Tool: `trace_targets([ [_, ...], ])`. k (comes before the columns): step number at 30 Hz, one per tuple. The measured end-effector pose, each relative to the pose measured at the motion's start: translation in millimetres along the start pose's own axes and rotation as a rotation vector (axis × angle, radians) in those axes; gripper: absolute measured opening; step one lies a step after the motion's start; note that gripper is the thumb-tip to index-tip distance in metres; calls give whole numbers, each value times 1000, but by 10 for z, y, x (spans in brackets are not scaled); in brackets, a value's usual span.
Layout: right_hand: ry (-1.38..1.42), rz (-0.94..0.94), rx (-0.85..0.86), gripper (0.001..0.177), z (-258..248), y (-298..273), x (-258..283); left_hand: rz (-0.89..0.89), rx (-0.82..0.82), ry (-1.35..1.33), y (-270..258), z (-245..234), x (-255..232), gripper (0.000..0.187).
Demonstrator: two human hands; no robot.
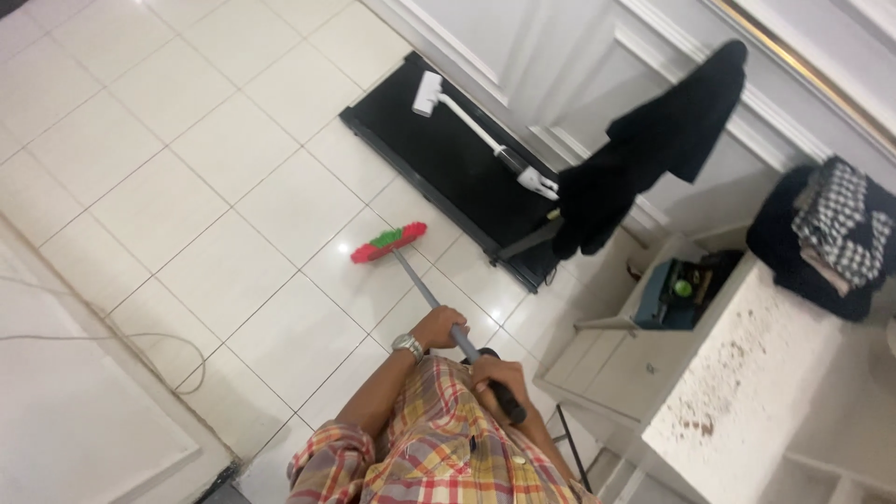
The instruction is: Sweeping the tiled floor with a broom.
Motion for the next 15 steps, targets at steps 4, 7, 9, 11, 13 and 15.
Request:
trace_targets([
  [4,-23,-93,147,6,141,384,117,-18,-43,-9,-51,-312,26,33],
  [7,-17,35,269,4,161,569,114,-82,-88,-60,11,-408,81,31],
  [9,25,-16,239,5,145,781,81,-78,-129,-48,100,-477,206,32],
  [11,-3,-3,249,4,121,944,-19,-68,-153,-46,231,-622,183,31],
  [13,-31,16,258,2,82,1110,-100,-63,-172,-47,339,-723,157,31],
  [15,5,-45,277,6,28,1318,-165,-38,-207,-79,461,-821,140,29],
])
Point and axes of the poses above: each hand's wrist, its own y-axis towards the middle knuckle, its own z-axis out of the palm, x = y × z, the point moved 2 cm from there along y, towards the middle knuckle, and after that the axes turned 15 degrees about -y, right-handed, at the moved point
